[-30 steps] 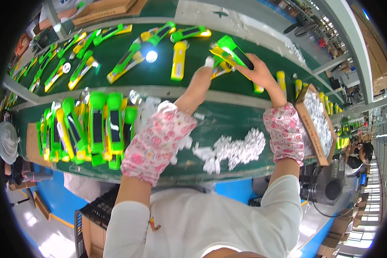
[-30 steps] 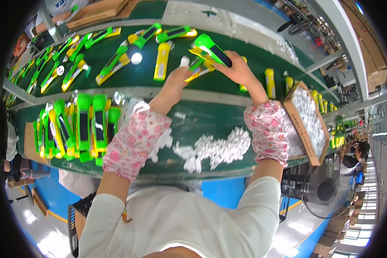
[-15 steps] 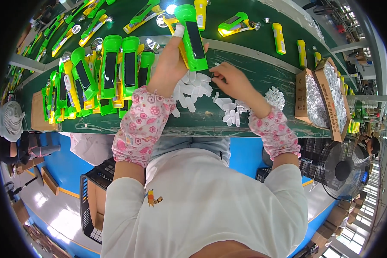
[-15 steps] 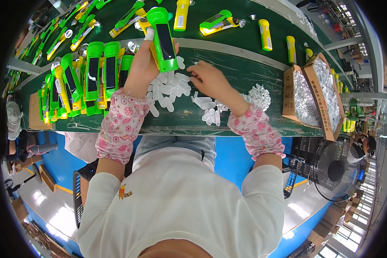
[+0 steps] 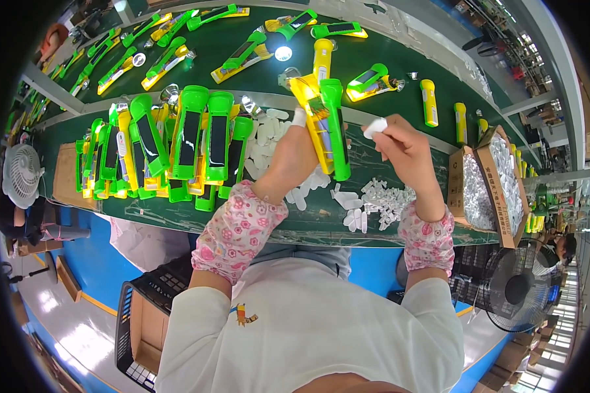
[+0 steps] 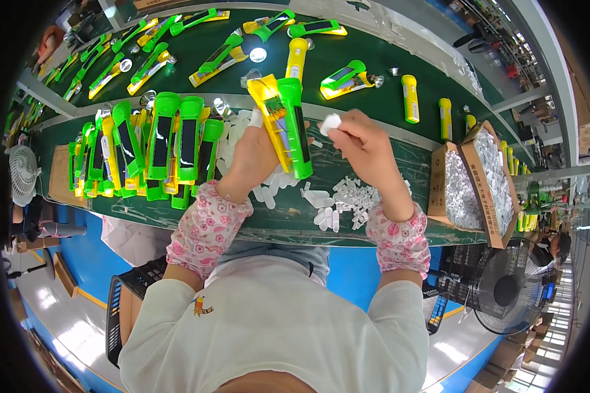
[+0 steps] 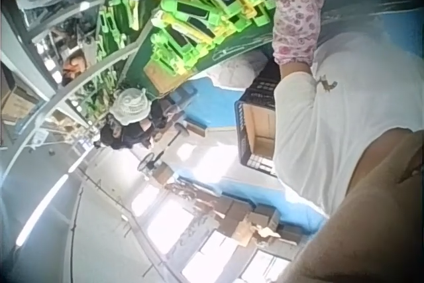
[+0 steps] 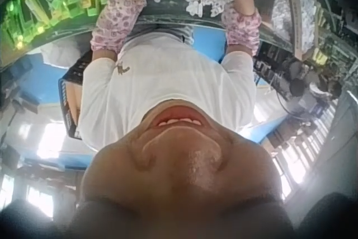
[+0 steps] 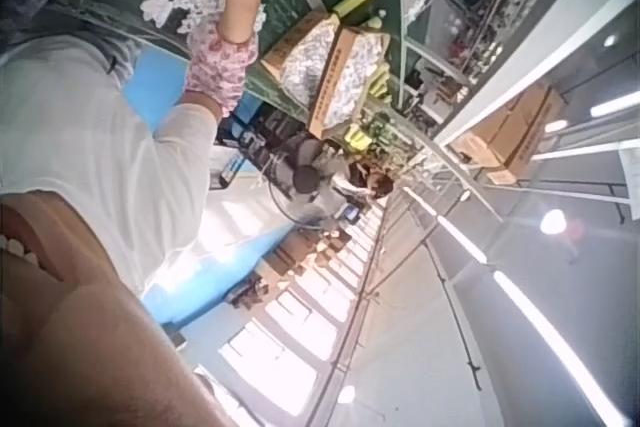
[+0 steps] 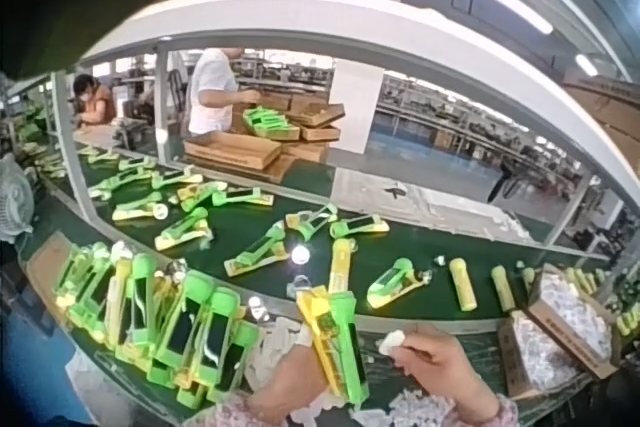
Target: Assemble solar flashlights by attaching small white plastic components to the green and yellow flashlight bodies.
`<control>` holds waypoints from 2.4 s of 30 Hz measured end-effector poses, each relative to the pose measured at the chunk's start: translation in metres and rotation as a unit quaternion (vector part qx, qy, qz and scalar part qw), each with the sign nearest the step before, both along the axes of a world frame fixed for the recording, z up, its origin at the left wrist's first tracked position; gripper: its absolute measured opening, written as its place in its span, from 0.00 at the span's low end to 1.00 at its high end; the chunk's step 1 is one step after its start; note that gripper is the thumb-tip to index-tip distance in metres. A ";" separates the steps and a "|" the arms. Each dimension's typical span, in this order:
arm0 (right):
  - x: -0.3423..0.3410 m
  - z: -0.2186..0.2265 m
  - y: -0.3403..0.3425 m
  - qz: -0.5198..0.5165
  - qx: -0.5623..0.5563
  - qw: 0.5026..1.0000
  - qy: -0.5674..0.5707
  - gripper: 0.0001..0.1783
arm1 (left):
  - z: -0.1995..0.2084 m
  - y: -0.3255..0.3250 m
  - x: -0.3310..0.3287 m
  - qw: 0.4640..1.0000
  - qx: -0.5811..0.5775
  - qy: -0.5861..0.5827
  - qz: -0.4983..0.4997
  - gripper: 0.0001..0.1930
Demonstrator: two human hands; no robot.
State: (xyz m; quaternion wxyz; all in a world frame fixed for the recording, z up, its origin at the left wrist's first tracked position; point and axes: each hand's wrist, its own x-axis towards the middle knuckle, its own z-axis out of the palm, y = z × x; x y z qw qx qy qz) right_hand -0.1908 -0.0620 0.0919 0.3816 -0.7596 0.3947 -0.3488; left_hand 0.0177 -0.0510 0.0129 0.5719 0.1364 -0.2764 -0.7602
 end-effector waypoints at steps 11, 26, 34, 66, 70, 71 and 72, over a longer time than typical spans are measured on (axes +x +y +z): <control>0.044 0.020 0.007 0.041 -0.034 0.996 0.074 0.16 | 0.002 0.006 -0.017 0.999 -0.040 0.025 -0.003 0.25; 0.024 -0.037 0.022 -0.067 -0.084 0.994 0.002 0.20 | 0.024 0.009 -0.026 0.986 0.109 0.003 0.126 0.14; 0.048 -0.044 0.034 -0.111 -0.136 0.982 0.065 0.21 | 0.007 -0.003 -0.034 0.969 0.141 -0.091 0.179 0.12; -0.106 -0.101 -0.004 0.043 0.065 0.964 0.254 0.12 | -0.014 -0.019 -0.013 0.988 0.152 0.022 0.021 0.26; -0.103 -0.095 -0.005 0.051 -0.040 0.962 0.265 0.08 | -0.032 -0.015 -0.019 0.995 0.103 0.001 0.003 0.27; -0.101 -0.090 -0.005 0.029 -0.032 0.965 0.257 0.09 | -0.025 -0.008 -0.019 0.995 0.084 -0.049 0.022 0.23; -0.094 -0.076 -0.006 0.006 0.021 0.966 0.258 0.09 | -0.016 -0.001 -0.022 0.991 0.080 -0.095 0.039 0.20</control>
